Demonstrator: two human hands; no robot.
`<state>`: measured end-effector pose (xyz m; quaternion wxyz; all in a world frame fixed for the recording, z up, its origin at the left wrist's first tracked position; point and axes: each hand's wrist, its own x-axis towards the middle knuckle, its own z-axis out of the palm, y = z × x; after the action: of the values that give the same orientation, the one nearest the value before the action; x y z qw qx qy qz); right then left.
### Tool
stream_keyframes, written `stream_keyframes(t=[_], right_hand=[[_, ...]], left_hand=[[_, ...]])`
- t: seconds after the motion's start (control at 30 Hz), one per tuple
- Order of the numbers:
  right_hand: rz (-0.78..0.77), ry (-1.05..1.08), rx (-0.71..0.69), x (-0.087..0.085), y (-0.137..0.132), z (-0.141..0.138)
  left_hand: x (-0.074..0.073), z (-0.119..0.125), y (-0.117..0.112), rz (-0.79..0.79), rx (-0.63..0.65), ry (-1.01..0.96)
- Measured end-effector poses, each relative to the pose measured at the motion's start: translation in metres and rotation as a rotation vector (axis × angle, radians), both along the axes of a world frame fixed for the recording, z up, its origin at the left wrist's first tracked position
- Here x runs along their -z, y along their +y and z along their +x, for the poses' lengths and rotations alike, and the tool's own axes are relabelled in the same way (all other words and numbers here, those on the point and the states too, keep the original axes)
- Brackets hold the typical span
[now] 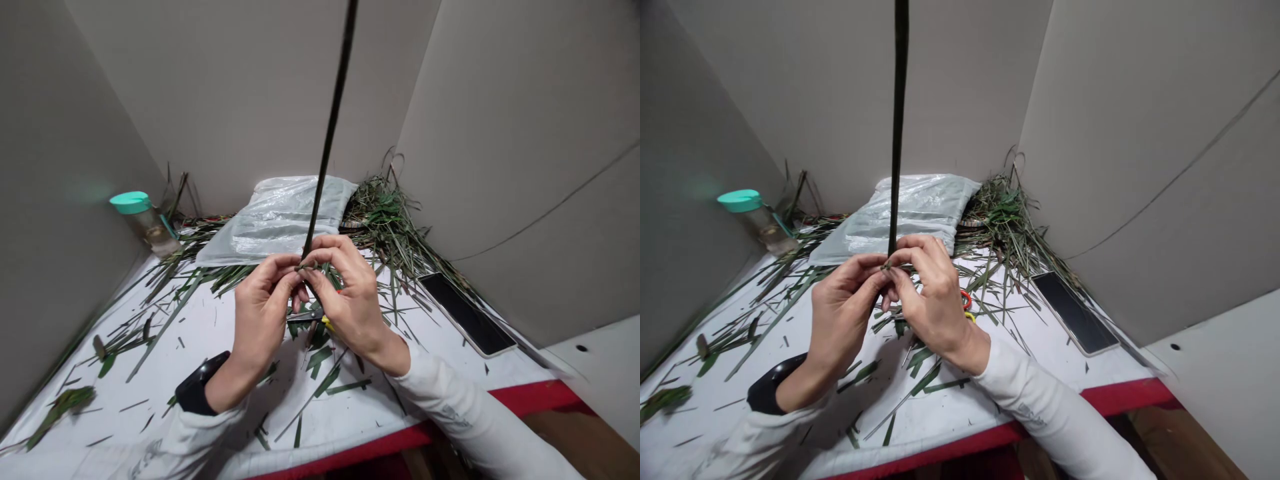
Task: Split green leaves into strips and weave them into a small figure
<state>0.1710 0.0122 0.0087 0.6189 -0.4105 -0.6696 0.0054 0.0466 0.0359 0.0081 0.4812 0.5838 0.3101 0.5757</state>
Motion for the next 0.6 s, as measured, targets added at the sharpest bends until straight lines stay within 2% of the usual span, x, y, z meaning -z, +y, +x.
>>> stream_keyframes(t=[0.23,0.6], right_hand=[[-0.012,-0.027,0.105,0.0015,0.0018,0.0001],[-0.016,-0.036,0.094,0.0036,0.0058,0.0006]], left_hand=[[0.0046,-0.0017,0.0018,0.028,0.016,0.002],[0.0059,0.001,0.0078,-0.108,0.061,-0.084]])
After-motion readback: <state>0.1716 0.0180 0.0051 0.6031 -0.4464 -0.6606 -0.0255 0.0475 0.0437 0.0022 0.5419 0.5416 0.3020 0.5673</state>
